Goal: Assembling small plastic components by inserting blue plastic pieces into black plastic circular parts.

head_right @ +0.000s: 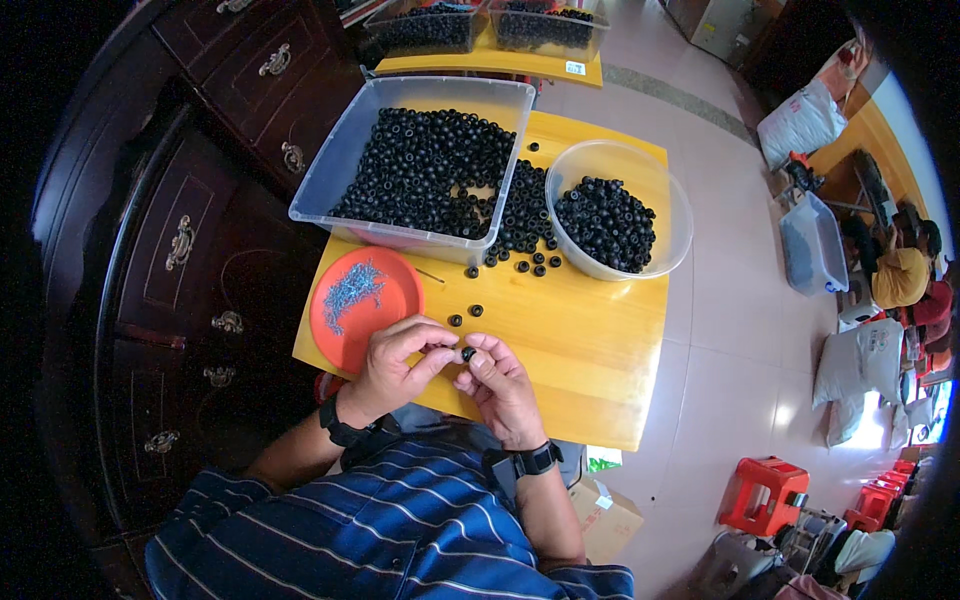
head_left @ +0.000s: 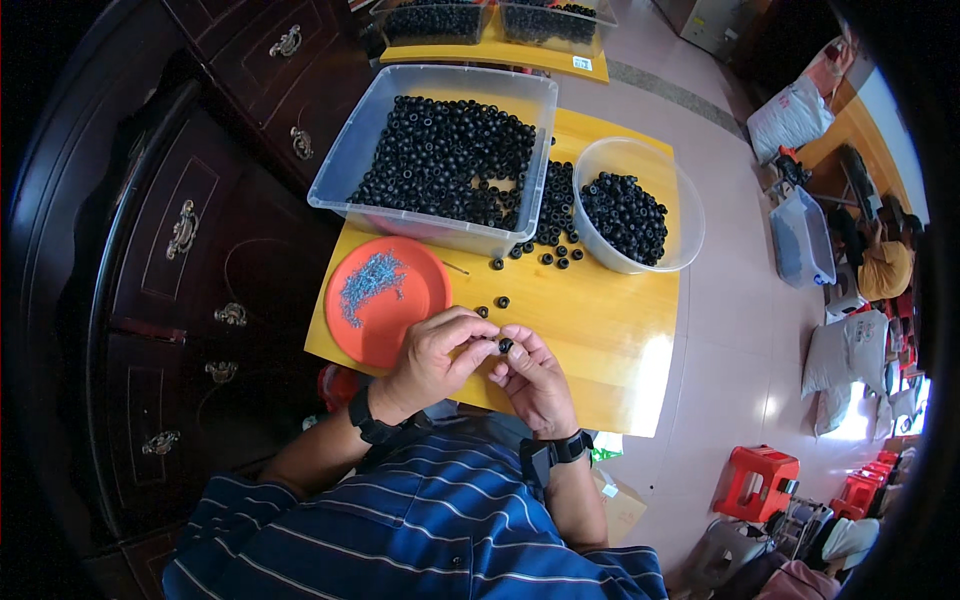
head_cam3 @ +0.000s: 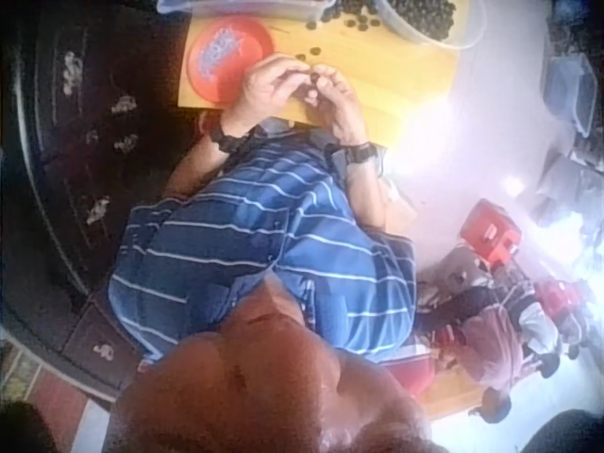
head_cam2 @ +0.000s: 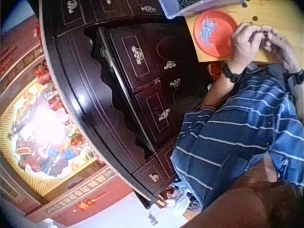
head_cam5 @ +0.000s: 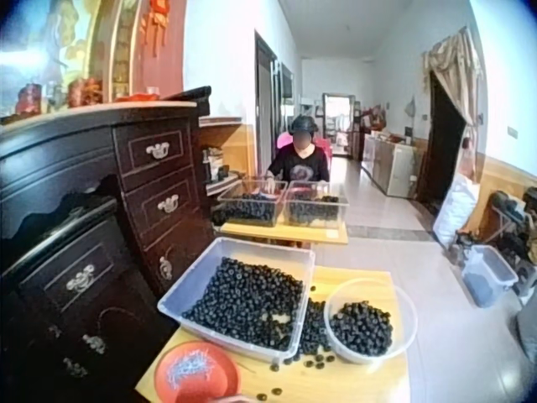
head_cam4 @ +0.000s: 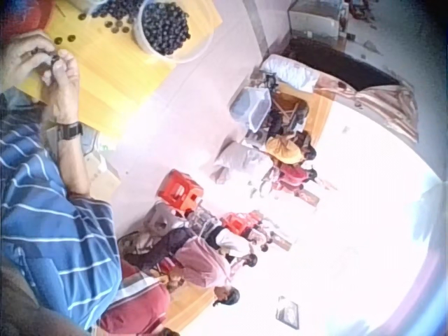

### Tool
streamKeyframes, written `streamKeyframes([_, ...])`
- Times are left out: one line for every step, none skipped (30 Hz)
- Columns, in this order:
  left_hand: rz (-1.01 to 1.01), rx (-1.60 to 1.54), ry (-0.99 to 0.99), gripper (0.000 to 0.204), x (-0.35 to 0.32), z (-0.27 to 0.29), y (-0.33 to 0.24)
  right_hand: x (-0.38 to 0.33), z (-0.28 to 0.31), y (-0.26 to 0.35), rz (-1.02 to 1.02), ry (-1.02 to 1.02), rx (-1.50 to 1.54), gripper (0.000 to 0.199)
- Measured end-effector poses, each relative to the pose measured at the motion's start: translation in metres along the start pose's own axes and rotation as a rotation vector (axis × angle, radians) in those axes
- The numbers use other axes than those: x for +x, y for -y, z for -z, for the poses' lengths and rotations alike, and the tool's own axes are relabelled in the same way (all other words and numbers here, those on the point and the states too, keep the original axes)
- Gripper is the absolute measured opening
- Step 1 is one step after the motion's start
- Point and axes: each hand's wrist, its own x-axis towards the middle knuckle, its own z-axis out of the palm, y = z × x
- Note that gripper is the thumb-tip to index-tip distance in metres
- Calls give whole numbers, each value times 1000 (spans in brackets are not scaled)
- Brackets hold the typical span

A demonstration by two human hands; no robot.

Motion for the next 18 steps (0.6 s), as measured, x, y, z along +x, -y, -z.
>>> streamKeyframes([11,-2,14,16,0,3,-1,1,3,-1,-9,17,19,24])
streamKeyframes([22,-5,29,16,0,4,-2,1,4,-1,-18,33,39,25])
streamKeyframes([25,-4,30,16,-1,4,-2,1,4,-1,-20,32,41,25])
streamKeyframes([42,-13,15,15,-2,5,-2,1,4,0,-32,52,71,24])
streamKeyframes([60,-21,-1,14,-2,5,-3,2,4,0,-43,72,101,23])
streamKeyframes([62,-22,2,14,-3,5,-2,2,5,0,-43,69,103,23])
streamKeyframes([44,-15,11,16,-2,6,-2,2,6,-1,-45,87,130,23])
streamKeyframes([26,-8,20,18,-2,6,-1,1,7,-1,-46,105,158,23])
streamKeyframes([27,-9,22,18,0,7,-2,1,7,-1,-46,103,160,23])
streamKeyframes([-1,13,27,19,1,7,-3,1,7,-2,-45,110,169,23])
streamKeyframes([-30,35,31,20,2,7,-5,1,7,-2,-43,117,178,23])
streamKeyframes([-29,36,35,20,3,7,-6,1,7,-2,-42,115,181,23])
streamKeyframes([-38,36,39,20,4,6,-7,1,6,-2,-44,122,182,23])
streamKeyframes([-47,37,43,20,5,6,-9,1,6,-2,-45,129,183,23])
streamKeyframes([-46,37,47,20,6,5,-11,1,6,-2,-43,128,186,23])
streamKeyframes([-39,32,41,18,7,5,-14,1,6,-2,-46,128,184,23])
streamKeyframes([-31,28,34,17,8,4,-16,0,6,-2,-50,129,182,23])
streamKeyframes([-31,28,38,17,7,3,-16,0,7,-3,-48,128,185,23])
